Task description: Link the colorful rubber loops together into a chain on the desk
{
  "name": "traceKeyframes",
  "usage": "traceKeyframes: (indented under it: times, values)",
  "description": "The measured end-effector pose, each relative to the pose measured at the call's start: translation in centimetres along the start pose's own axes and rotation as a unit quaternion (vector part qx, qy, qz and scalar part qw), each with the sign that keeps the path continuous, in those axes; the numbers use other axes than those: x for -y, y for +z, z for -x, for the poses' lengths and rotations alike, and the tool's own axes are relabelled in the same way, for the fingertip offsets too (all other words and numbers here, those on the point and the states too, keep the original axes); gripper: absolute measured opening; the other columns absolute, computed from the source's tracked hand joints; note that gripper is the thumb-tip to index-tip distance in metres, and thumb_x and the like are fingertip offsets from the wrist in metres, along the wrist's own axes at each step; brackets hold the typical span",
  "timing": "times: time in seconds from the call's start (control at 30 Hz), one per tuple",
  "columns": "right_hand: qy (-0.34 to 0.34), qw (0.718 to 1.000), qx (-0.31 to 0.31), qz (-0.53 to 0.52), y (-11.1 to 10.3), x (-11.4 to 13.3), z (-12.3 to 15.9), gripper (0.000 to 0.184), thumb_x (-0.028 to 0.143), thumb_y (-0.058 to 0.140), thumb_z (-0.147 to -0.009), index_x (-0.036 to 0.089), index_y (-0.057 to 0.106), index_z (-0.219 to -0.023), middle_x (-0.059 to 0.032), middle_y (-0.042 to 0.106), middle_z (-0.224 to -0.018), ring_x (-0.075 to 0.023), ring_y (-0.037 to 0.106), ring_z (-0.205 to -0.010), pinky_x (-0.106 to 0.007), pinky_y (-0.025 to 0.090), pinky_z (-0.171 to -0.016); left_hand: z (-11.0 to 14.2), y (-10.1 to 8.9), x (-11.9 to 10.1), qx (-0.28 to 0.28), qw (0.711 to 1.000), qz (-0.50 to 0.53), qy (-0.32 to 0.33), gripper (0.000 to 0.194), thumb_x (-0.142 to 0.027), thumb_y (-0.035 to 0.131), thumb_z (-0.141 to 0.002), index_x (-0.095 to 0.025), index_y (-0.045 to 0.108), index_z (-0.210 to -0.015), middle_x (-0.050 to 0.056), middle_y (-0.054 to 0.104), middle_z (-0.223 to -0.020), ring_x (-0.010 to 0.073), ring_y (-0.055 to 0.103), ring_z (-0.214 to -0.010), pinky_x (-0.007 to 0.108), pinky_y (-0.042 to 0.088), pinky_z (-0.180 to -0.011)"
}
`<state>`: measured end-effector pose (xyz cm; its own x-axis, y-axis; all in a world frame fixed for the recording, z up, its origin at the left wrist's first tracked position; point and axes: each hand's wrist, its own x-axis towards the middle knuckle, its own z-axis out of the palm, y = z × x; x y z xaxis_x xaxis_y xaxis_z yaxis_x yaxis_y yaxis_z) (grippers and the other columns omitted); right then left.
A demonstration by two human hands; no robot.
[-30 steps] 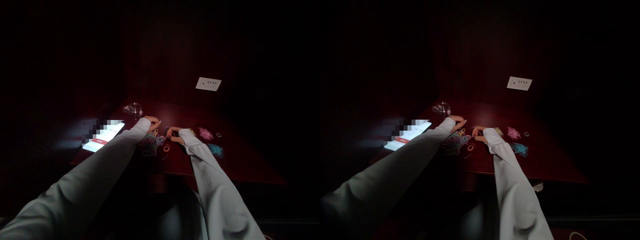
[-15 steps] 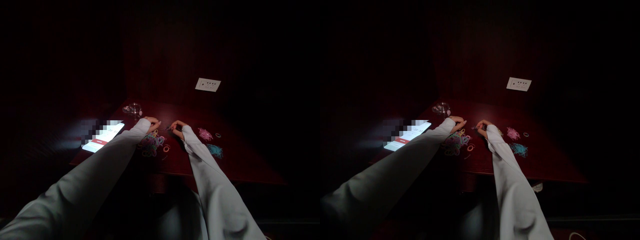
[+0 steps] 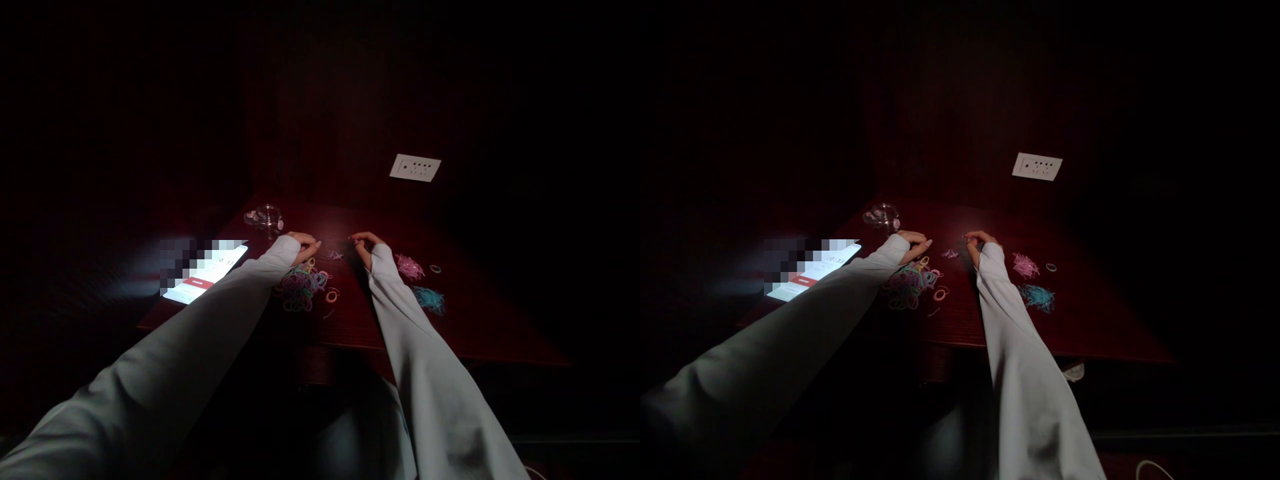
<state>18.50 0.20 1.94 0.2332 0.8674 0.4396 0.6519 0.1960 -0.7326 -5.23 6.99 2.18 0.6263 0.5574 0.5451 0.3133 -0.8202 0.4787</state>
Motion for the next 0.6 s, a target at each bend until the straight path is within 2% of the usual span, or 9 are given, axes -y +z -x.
traceKeyframes:
  times: [0.07, 0.13, 0.2, 0.27, 0.43, 0.6]
  values:
    - [-0.002, 0.998, 0.025, -0.064, -0.1, 0.3, 0.2, 0.037, 0.054, 0.058, -0.086, 0.021, 0.069, -0.097, -0.0028, 0.065, -0.081, -0.0173, 0.055, -0.074, -0.028, 0.043, -0.068, 0.0, 0.1, 0.1, -0.005, 1.0, -0.002, 0.002, 0.047, -0.041, 0.046, -0.098, -0.02, 0.039, -0.056, -0.002, 0.042, -0.058, 0.0123, 0.037, -0.058, 0.028, 0.027, -0.06]
    - [-0.002, 0.991, 0.102, -0.085, -0.1, 1.1, 0.9, 0.042, 0.06, 0.061, -0.084, 0.021, 0.069, -0.093, 0.0, 0.06, -0.073, -0.0144, 0.05, -0.066, -0.026, 0.038, -0.062, -0.1, 0.0, 0.0, -0.001, 1.0, -0.003, 0.006, 0.047, -0.04, 0.046, -0.098, -0.02, 0.039, -0.056, -0.002, 0.042, -0.058, 0.0123, 0.038, -0.058, 0.029, 0.028, -0.06]
    - [0.001, 0.98, 0.191, -0.06, 0.0, 1.9, 1.9, 0.044, 0.064, 0.066, -0.081, 0.02, 0.07, -0.088, 0.0027, 0.056, -0.067, -0.0118, 0.045, -0.062, -0.025, 0.034, -0.059, -0.1, -0.1, 0.0, 0.006, 1.0, -0.003, 0.008, 0.048, -0.041, 0.046, -0.098, -0.02, 0.039, -0.056, -0.002, 0.042, -0.058, 0.0122, 0.038, -0.058, 0.029, 0.028, -0.06]
    - [0.001, 0.968, 0.252, -0.02, -0.1, 2.6, 2.6, 0.047, 0.067, 0.069, -0.079, 0.02, 0.07, -0.083, 0.0044, 0.054, -0.065, -0.0103, 0.043, -0.06, -0.024, 0.032, -0.058, -0.2, -0.2, -0.1, 0.011, 1.0, -0.003, 0.008, 0.049, -0.044, 0.045, -0.098, -0.02, 0.038, -0.056, -0.002, 0.042, -0.058, 0.0122, 0.037, -0.057, 0.029, 0.028, -0.06]
    - [-0.008, 0.954, 0.299, 0.01, -0.6, 3.1, 3.0, 0.053, 0.072, 0.064, -0.083, 0.02, 0.07, -0.075, 0.0028, 0.059, -0.067, -0.0107, 0.049, -0.062, -0.025, 0.034, -0.06, -0.2, -0.3, -0.3, 0.016, 1.0, -0.003, -0.002, 0.053, -0.05, 0.045, -0.098, -0.02, 0.04, -0.056, -0.001, 0.044, -0.058, 0.0121, 0.037, -0.058, 0.028, 0.029, -0.06]
    - [-0.064, 0.95, 0.303, 0.028, -0.2, 2.6, 2.6, 0.056, 0.073, 0.065, -0.083, 0.02, 0.07, -0.068, 0.0012, 0.057, -0.065, -0.0134, 0.051, -0.067, -0.026, 0.038, -0.066, -0.2, 0.1, -0.2, -0.004, 1.0, 0.002, 0.001, 0.055, -0.053, 0.045, -0.098, -0.019, 0.04, -0.055, -0.001, 0.044, -0.057, 0.012, 0.037, -0.058, 0.028, 0.028, -0.059]
